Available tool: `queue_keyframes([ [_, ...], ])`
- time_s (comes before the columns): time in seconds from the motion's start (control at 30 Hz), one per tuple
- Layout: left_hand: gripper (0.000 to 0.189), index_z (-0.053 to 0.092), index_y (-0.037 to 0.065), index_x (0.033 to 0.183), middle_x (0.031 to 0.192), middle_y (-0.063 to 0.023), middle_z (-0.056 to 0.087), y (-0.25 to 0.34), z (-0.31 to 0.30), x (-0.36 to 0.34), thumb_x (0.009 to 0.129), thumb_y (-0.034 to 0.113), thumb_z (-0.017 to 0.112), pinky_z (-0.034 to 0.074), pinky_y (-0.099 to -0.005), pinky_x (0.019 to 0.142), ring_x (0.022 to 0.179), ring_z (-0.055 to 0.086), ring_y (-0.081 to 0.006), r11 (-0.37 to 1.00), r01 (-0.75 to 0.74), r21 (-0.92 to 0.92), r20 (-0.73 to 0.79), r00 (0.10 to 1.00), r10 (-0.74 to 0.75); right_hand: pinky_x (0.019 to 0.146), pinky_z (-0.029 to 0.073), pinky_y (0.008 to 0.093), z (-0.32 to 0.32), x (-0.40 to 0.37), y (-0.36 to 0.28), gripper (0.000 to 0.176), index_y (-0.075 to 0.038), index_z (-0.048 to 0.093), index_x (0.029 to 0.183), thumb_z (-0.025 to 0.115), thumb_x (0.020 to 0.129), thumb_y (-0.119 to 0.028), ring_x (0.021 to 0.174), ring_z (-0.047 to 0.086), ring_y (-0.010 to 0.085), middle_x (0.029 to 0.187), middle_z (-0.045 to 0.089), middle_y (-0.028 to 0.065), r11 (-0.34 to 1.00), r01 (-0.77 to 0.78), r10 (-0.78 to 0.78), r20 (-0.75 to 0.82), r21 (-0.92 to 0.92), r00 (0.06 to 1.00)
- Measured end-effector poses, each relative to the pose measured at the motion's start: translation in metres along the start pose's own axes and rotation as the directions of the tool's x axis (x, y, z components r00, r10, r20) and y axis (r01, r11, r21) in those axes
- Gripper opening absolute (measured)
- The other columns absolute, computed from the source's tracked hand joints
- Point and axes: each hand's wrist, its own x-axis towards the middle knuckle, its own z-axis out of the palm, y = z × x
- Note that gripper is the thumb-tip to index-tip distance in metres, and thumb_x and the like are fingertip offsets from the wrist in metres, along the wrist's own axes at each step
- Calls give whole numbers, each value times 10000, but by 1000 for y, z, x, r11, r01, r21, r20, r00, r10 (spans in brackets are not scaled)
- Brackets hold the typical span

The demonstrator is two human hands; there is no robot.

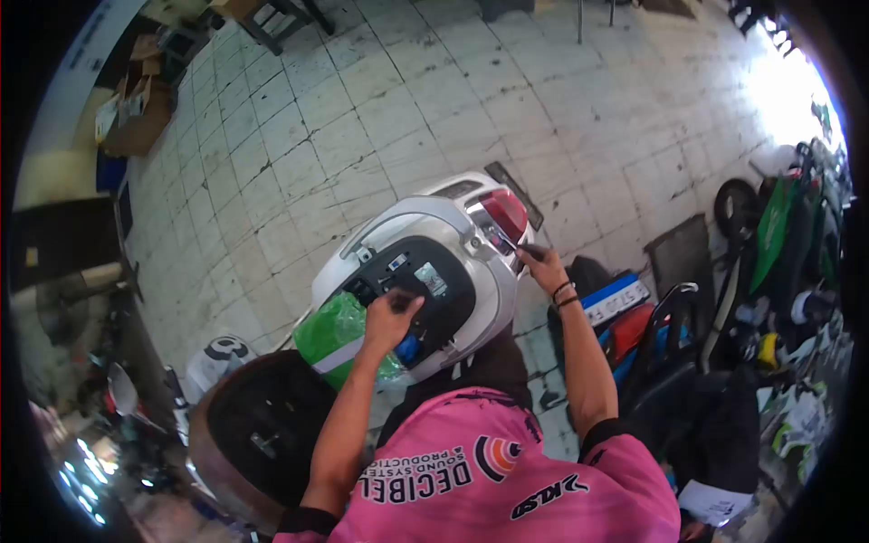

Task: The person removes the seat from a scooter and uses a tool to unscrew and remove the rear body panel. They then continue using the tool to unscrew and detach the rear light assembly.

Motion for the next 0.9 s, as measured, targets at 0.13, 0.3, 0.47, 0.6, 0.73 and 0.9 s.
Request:
queue_keyframes([
  [0.13,333,745,-4,1004,873,-147,775,50,25,63,929,318,786,575,-357,803,830,762,-240,997,-55,55,83,995,50,715,512,304,17,13,8,415,43,756,1119,783,947,-333,799,643,118,909,752,59,976,-58,47,59,212,997],
  [0.3,318,723,-36,1020,862,-119,765,63,75,104,939,266,777,556,-331,747,803,737,-206,977,62,-202,85,995,-45,656,485,303,33,9,17,362,21,782,1015,788,942,-334,721,605,93,798,717,21,973,-71,65,37,218,997],
  [0.47,373,621,-67,1061,935,-136,737,50,105,106,923,226,806,528,-303,678,819,699,-150,940,21,-340,-63,997,-45,653,499,309,31,7,6,360,28,780,1030,786,943,-322,708,612,104,789,730,57,969,-91,92,3,231,996],
  [0.6,538,568,-81,1219,900,-138,718,75,94,98,880,234,841,527,-324,678,790,684,-193,966,112,-233,-46,991,-126,636,503,311,22,2,-12,373,41,786,1011,802,933,-323,693,626,121,777,737,72,984,-128,123,52,124,991],
  [0.73,709,584,-64,1347,1188,-226,659,65,104,108,821,327,855,459,-515,1013,1215,614,-348,883,-161,441,-249,923,293,649,514,313,19,1,-14,386,44,786,1019,808,929,-331,704,634,121,787,741,75,974,-151,141,68,171,988],
  [0.9,674,670,21,1310,1451,-196,539,66,105,108,800,427,840,197,-636,1195,1445,385,-398,814,-130,567,-1,987,159,721,546,323,13,16,-4,401,38,793,1046,817,921,-342,780,666,118,857,778,108,990,-79,69,92,115,993],
])
